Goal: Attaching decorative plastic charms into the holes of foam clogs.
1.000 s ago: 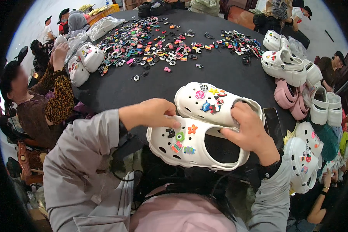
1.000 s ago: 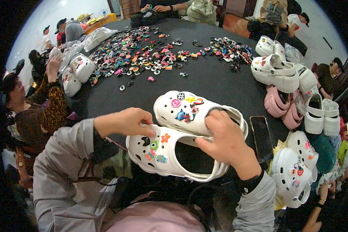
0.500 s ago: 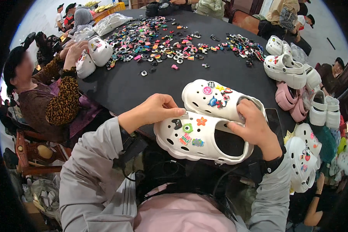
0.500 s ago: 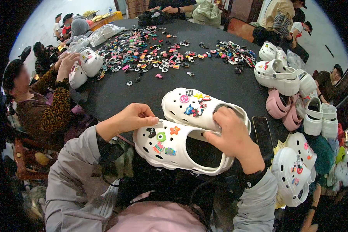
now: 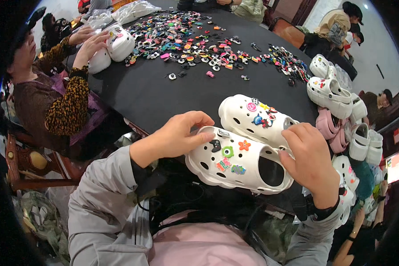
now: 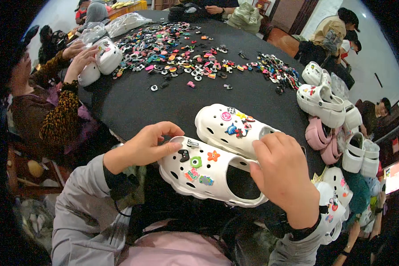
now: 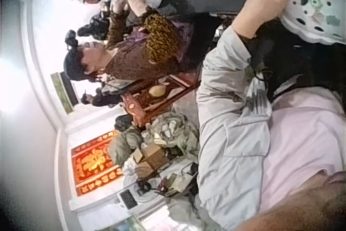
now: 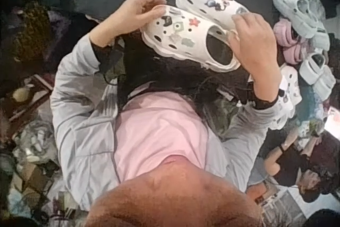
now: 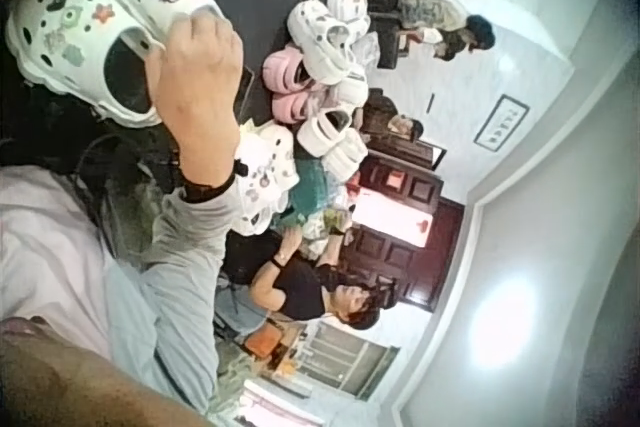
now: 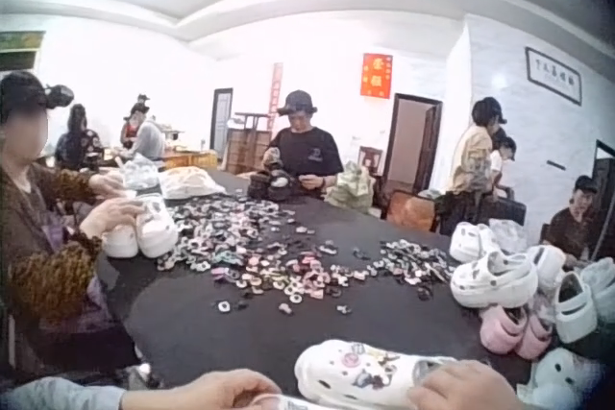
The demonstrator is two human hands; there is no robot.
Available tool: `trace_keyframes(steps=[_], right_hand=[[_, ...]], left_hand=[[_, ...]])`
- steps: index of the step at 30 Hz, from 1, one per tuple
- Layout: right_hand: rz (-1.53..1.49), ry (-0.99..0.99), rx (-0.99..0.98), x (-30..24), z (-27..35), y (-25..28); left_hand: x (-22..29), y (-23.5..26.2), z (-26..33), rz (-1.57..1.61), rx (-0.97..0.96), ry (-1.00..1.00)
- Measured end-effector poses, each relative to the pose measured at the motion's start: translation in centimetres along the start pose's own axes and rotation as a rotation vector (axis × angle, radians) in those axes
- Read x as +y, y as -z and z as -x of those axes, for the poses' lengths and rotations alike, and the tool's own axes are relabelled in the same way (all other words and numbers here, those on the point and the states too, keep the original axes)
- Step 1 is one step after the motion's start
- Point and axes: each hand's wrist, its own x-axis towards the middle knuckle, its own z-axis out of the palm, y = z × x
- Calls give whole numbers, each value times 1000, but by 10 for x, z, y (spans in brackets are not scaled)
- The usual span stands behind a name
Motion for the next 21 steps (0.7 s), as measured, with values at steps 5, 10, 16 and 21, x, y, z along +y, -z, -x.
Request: trace_keyframes(steps=[5, 10, 16, 21], right_hand=[[-80, 239, 96, -19, -38, -27], [-110, 368, -42, -31, -64, -53], [-7, 458, -139, -41, -80, -53], [150, 474, -234, -56, -86, -45]], left_hand=[[-12, -22, 12, 134, 53, 23], [-23, -35, 18, 181, 155, 24], [-30, -40, 21, 199, 237, -103], [-39, -36, 23, 60, 199, -257]])
